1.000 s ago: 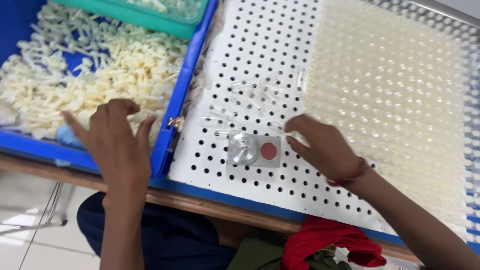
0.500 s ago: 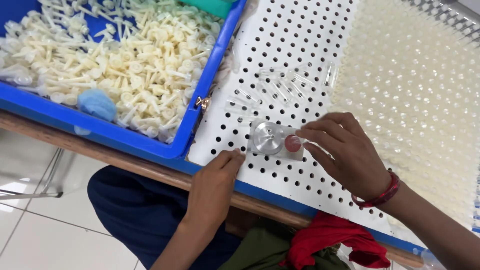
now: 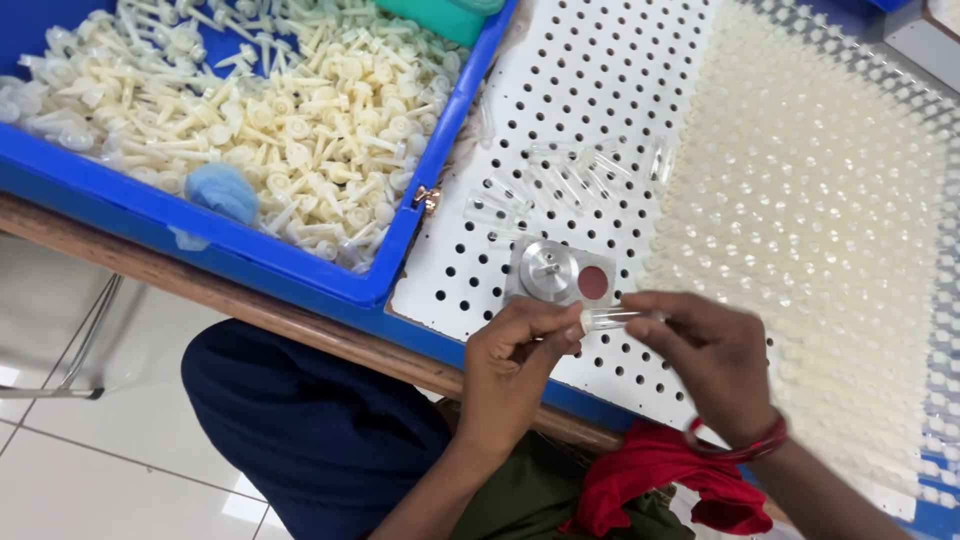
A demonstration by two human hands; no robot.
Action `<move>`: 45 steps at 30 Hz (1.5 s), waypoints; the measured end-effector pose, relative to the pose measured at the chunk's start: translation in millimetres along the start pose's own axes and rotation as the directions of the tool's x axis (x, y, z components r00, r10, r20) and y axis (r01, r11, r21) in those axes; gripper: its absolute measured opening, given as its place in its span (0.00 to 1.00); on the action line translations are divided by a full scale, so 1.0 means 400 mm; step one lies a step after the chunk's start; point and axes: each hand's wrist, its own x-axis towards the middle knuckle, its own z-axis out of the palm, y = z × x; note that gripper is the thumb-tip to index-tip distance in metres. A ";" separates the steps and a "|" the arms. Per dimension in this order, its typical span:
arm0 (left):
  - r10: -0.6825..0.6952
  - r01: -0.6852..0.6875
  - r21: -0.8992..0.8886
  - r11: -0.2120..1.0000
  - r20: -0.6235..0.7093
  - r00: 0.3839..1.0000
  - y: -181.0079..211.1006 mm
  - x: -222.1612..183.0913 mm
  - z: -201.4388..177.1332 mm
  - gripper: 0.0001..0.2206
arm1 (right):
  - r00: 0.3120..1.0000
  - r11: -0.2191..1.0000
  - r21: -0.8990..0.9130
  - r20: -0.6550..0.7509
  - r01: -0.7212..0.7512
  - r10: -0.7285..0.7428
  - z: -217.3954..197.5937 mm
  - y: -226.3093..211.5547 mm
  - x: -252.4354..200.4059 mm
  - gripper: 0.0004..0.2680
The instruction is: The recorder is assembling small medical or laboratory vial components and placing them into a grid-like tray.
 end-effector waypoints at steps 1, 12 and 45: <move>-0.043 0.044 -0.076 0.996 0.012 0.999 -0.009 0.002 -0.004 0.09 | 0.977 0.978 -0.056 -0.052 0.202 -0.205 0.010 -0.018 -0.011 0.08; 0.144 -0.346 0.567 0.748 0.369 0.918 0.054 0.009 -0.039 0.12 | 0.983 0.894 0.411 0.113 -0.177 0.142 -0.038 0.122 -0.031 0.09; 0.143 -0.291 0.951 0.104 0.276 0.951 0.122 0.028 -0.138 0.14 | 0.913 0.845 -0.346 0.157 0.408 -0.376 -0.063 0.010 0.235 0.10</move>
